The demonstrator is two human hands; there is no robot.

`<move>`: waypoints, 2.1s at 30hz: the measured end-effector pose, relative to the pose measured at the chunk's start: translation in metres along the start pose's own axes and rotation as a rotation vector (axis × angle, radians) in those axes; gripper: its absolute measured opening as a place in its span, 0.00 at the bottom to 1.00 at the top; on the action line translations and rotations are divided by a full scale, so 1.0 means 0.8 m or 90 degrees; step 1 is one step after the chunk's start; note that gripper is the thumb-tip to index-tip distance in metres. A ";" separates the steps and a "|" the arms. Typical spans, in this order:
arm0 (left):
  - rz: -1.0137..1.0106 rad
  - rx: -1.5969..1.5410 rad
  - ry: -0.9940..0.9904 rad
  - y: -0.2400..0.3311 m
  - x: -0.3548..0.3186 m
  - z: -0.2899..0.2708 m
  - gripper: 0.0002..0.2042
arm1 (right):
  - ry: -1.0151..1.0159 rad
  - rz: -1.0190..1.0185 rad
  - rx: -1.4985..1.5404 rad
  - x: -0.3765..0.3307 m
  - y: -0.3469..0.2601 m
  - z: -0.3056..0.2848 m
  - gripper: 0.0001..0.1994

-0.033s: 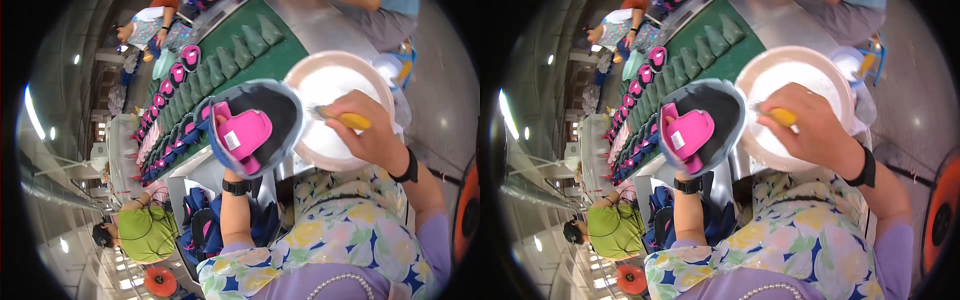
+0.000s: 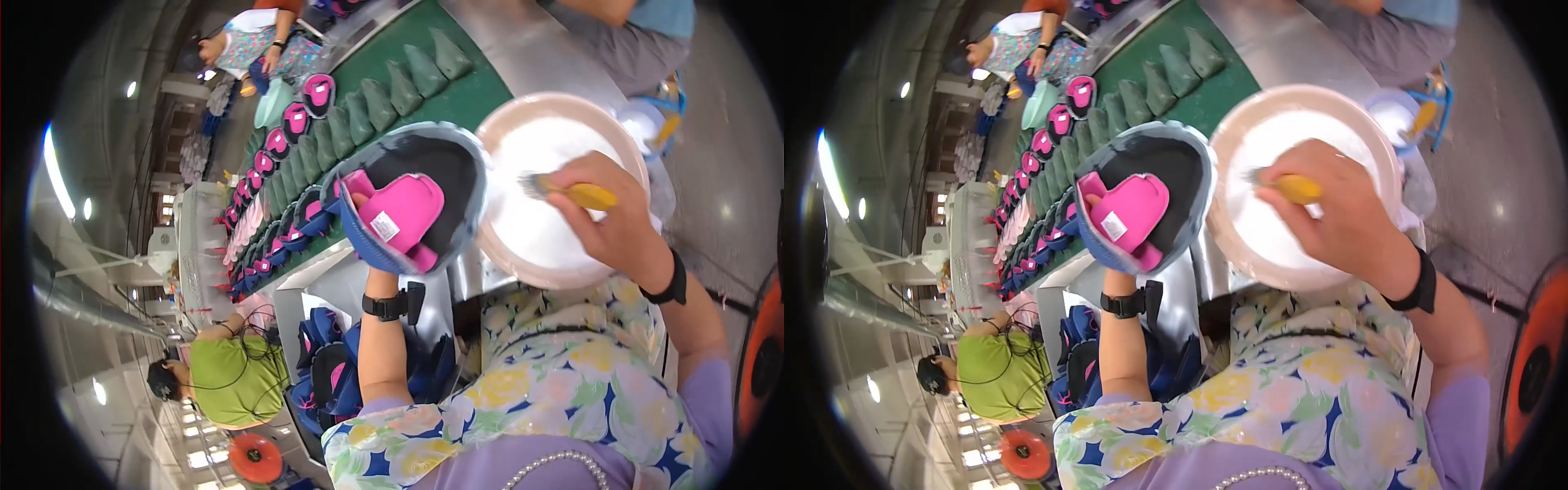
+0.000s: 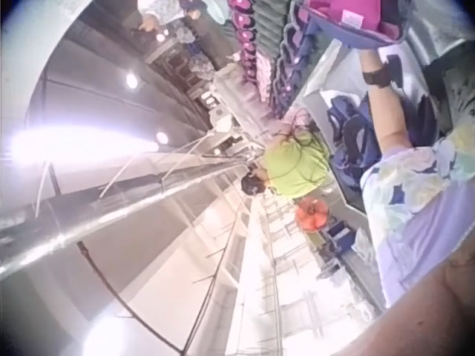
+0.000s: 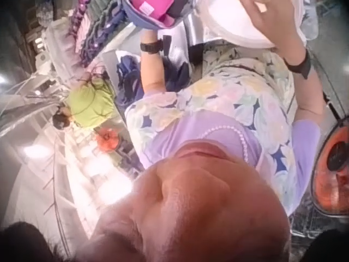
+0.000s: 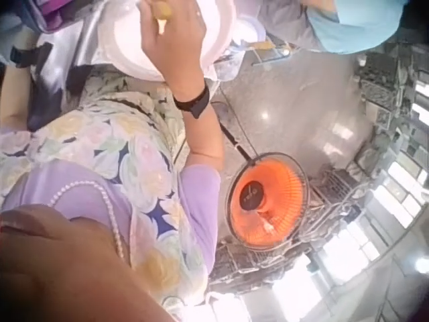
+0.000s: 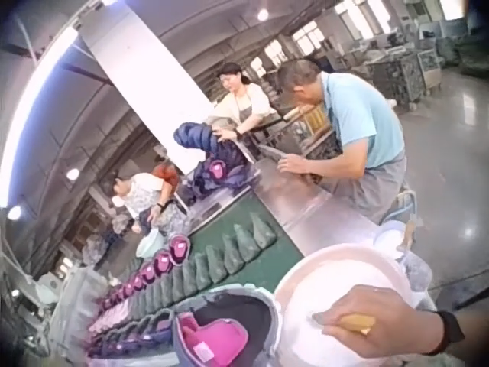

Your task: Applying white glue/adhesive to the interior and edges of shoe components using a brush on a manufacturing line.

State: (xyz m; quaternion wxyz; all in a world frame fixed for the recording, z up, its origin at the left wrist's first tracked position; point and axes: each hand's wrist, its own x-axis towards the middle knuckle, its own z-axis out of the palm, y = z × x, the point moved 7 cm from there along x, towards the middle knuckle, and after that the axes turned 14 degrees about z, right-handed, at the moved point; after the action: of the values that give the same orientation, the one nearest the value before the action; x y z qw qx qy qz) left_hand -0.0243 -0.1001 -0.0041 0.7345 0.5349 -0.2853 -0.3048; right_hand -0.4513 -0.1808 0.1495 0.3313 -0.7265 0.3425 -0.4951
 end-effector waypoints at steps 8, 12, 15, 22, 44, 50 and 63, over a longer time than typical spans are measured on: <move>-0.125 0.122 -0.097 -0.071 0.080 0.000 0.16 | -0.014 0.283 -0.002 -0.019 0.086 -0.049 0.04; -0.089 0.151 -0.064 -0.112 0.148 -0.036 0.27 | -0.052 0.365 0.030 -0.025 0.109 -0.042 0.03; -0.101 0.516 0.024 -0.100 0.169 -0.112 0.32 | -0.122 0.377 0.015 -0.018 0.116 -0.028 0.03; 0.164 1.016 -0.079 0.129 0.124 -0.185 0.34 | -0.123 0.412 0.003 -0.019 0.128 -0.064 0.07; -0.020 0.300 -0.041 0.223 -0.098 -0.134 0.31 | -0.150 0.423 0.101 -0.045 0.088 -0.034 0.06; 0.000 -0.036 0.090 0.115 -0.107 -0.122 0.28 | -0.191 0.406 0.134 -0.049 0.078 -0.003 0.05; 0.260 0.814 -0.291 0.186 -0.129 -0.075 0.23 | -0.131 0.427 0.071 -0.066 0.127 -0.048 0.06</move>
State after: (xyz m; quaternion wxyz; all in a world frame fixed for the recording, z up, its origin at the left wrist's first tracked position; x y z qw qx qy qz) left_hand -0.0255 0.0501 0.1135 0.2407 0.7200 -0.6497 -0.0384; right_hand -0.5197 -0.1978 0.0513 0.5475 -0.6006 0.4993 -0.3005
